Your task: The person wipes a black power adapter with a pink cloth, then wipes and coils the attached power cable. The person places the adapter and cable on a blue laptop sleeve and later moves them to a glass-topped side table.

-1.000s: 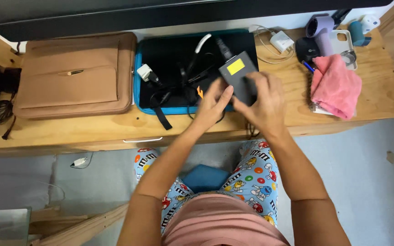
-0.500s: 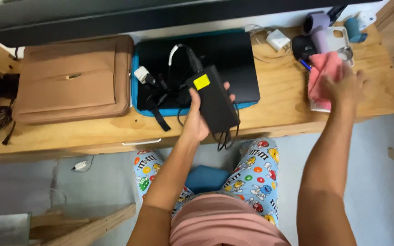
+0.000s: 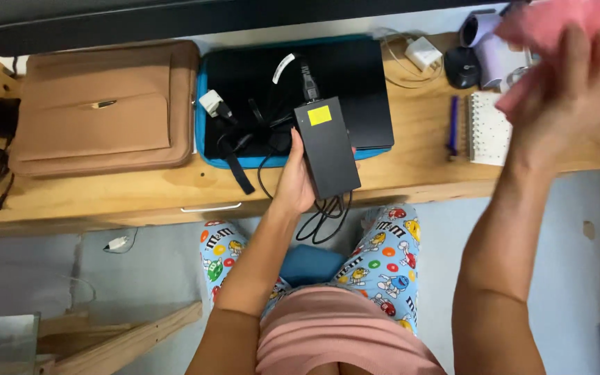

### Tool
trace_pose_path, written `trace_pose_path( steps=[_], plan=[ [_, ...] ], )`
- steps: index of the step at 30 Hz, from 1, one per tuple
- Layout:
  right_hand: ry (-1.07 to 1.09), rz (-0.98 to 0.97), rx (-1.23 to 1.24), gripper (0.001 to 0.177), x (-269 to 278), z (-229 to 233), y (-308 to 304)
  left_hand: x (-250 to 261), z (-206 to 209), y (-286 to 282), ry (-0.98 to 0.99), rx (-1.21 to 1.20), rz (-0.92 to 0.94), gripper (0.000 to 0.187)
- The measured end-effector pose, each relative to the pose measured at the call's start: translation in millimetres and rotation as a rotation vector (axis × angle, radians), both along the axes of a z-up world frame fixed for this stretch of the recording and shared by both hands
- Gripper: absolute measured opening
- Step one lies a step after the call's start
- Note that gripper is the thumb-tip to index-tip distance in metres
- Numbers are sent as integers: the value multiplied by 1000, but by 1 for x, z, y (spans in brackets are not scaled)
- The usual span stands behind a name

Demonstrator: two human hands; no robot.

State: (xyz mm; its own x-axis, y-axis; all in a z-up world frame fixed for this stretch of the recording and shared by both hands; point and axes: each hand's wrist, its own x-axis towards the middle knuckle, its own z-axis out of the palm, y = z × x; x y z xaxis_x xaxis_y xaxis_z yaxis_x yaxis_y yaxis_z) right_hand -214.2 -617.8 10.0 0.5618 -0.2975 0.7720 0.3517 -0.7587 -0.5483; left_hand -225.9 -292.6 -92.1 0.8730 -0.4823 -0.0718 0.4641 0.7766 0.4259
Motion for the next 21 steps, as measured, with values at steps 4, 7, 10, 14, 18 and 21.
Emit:
trace_pose_path(
  steps=[4,7,10,14,18,21],
  plan=[
    [-103,152,-159,48,27,-15,-6,4,3,-3,13,193,79,85],
    [-111,146,-234,43,-2,-7,38,4,-1,-3,39,238,108,85],
    [245,558,787,23,-37,25,128,7,-7,-5,-9,143,79,84],
    [83,416,-437,56,-50,-68,174,28,-64,-12,65,259,199,73],
    [97,415,-528,47,-29,-74,197,21,-94,-9,83,320,213,69],
    [9,504,-405,45,-7,-53,197,19,-101,-7,84,365,229,66]
  ],
)
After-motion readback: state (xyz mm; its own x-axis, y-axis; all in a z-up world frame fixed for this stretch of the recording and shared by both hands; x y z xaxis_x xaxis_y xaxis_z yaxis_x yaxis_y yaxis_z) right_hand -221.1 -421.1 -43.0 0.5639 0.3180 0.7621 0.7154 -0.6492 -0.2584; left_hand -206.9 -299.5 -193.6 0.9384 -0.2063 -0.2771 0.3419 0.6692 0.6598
